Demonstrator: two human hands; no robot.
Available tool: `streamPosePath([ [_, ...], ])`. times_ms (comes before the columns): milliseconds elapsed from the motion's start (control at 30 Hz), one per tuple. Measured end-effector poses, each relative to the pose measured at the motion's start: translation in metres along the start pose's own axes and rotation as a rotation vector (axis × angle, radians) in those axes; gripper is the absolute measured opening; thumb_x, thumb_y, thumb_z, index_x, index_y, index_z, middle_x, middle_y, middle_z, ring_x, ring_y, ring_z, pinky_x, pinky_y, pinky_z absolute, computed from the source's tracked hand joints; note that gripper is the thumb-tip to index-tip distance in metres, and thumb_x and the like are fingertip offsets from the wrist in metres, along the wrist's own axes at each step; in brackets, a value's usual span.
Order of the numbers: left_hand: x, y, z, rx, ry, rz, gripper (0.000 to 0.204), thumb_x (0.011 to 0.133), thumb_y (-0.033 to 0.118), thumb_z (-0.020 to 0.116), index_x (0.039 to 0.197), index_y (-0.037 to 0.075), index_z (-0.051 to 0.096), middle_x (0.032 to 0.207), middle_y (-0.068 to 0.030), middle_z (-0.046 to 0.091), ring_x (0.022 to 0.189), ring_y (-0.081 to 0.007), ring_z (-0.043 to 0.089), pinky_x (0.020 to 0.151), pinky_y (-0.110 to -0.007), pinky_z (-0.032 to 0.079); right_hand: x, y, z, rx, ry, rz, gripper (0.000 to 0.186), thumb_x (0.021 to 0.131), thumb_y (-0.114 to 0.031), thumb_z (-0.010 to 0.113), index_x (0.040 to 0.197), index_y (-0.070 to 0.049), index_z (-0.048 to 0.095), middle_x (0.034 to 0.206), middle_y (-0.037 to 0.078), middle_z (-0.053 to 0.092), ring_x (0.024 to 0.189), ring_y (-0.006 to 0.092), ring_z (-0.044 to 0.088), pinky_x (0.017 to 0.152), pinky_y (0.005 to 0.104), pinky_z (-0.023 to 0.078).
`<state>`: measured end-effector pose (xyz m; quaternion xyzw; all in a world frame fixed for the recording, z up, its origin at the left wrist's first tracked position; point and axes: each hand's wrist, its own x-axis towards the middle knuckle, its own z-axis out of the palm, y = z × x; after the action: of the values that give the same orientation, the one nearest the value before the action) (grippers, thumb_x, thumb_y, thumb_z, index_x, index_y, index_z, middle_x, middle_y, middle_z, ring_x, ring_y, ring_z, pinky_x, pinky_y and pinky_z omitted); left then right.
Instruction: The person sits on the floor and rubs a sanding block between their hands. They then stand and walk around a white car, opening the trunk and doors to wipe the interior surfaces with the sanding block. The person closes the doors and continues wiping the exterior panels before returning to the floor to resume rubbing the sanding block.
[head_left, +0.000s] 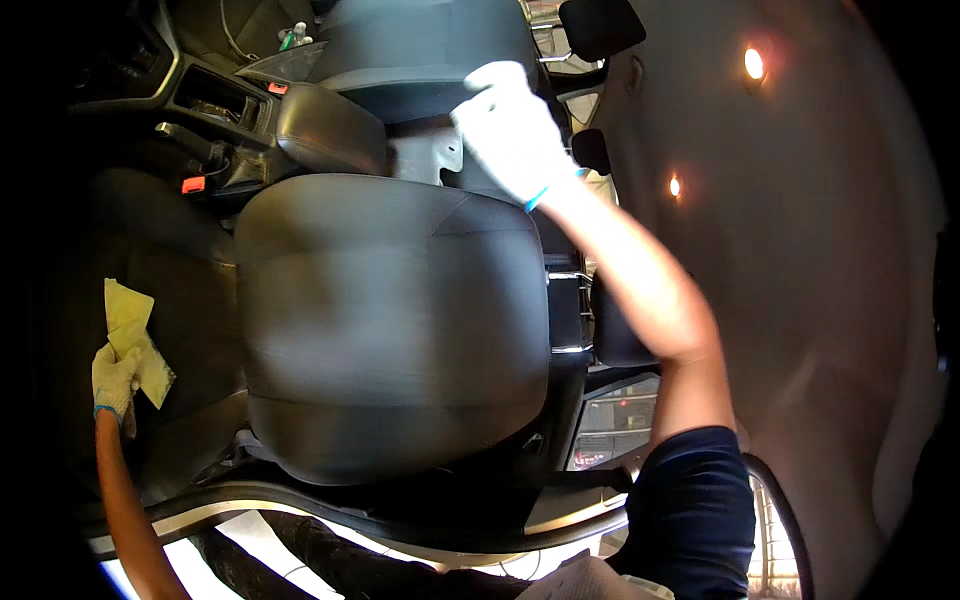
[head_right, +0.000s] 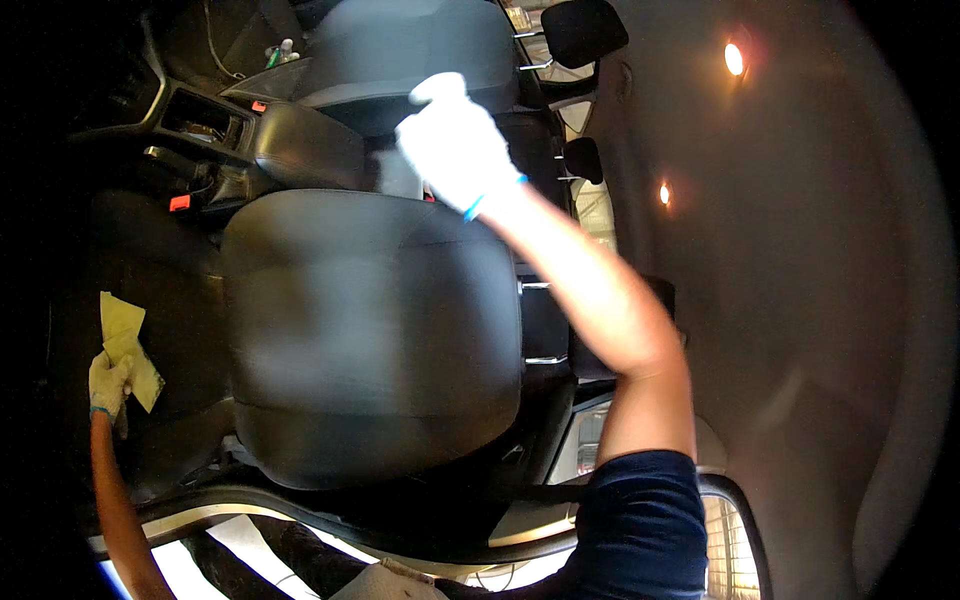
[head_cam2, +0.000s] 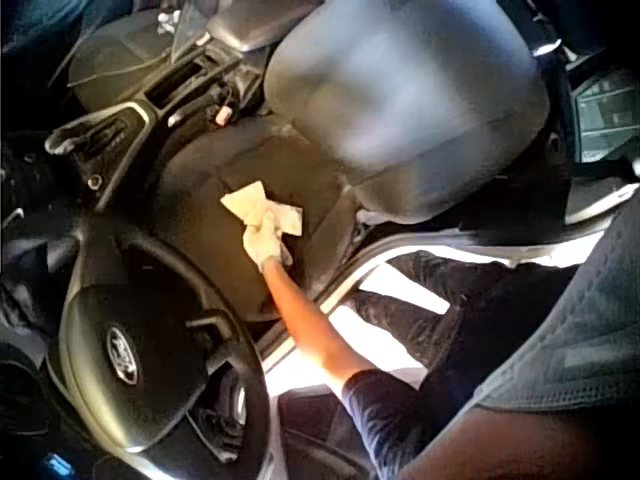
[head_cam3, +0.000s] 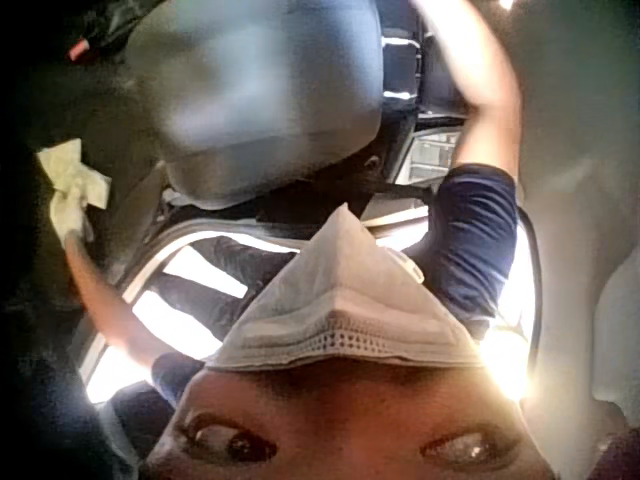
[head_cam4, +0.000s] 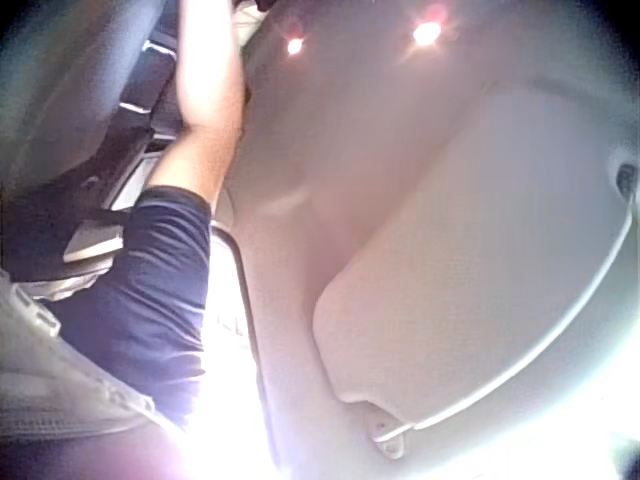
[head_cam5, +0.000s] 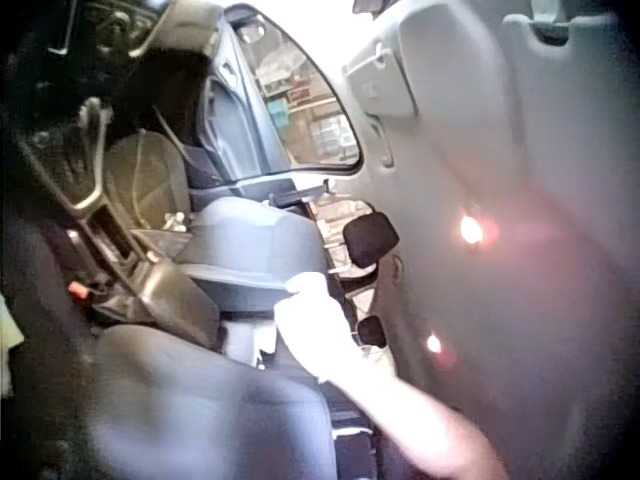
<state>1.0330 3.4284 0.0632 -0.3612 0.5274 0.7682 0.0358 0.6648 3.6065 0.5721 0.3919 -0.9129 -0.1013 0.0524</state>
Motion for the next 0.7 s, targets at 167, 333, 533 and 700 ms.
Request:
streamPosePath([
  [167, 0.020, -0.021, 0.017, 0.075, 0.005, 0.065, 0.018, 0.090, 0.013, 0.063, 0.101, -0.001, 0.066, 0.071, -0.0009, 0.061, 0.049, -0.0075, 0.049, 0.044, -0.026, 0.037, 0.064, 0.116, -0.095, -0.235, 0.372, 0.022, 0.041, 0.089, -0.025, 0.068, 0.122, -0.005, 0.055, 0.089, 0.012, 0.067, 0.082, 0.0224, 0.070, 0.079, 0.0376, 0.056],
  [333, 0.021, -0.005, 0.016, 0.068, -0.099, -0.036, 0.017, 0.088, 0.014, 0.065, 0.098, 0.001, 0.067, 0.070, 0.0000, 0.062, 0.047, -0.0080, 0.051, 0.043, -0.025, 0.040, 0.108, 0.171, -0.158, -0.219, 0.505, 0.154, 0.043, 0.088, -0.021, 0.063, 0.122, 0.002, 0.053, 0.090, 0.015, 0.072, 0.071, 0.0205, 0.072, 0.070, 0.0336, 0.059],
  [533, 0.028, -0.011, 0.010, 0.065, -0.078, -0.048, 0.015, 0.088, 0.011, 0.064, 0.098, 0.001, 0.068, 0.070, 0.0007, 0.063, 0.046, -0.0077, 0.051, 0.041, -0.024, 0.040, 0.147, 0.178, -0.229, 0.171, 0.604, 0.341, 0.053, 0.087, -0.030, 0.064, 0.125, 0.005, 0.052, 0.100, 0.023, 0.072, 0.090, 0.0320, 0.073, 0.083, 0.0462, 0.059],
  [700, 0.028, -0.010, 0.010, 0.045, -0.069, -0.077, 0.015, 0.088, 0.011, 0.065, 0.098, 0.002, 0.068, 0.069, 0.0011, 0.063, 0.043, -0.0073, 0.049, 0.039, -0.024, 0.039, 0.172, 0.208, -0.263, 0.126, 0.688, 0.336, 0.051, 0.088, -0.030, 0.064, 0.123, 0.005, 0.054, 0.100, 0.023, 0.072, 0.091, 0.0321, 0.073, 0.083, 0.0459, 0.059],
])
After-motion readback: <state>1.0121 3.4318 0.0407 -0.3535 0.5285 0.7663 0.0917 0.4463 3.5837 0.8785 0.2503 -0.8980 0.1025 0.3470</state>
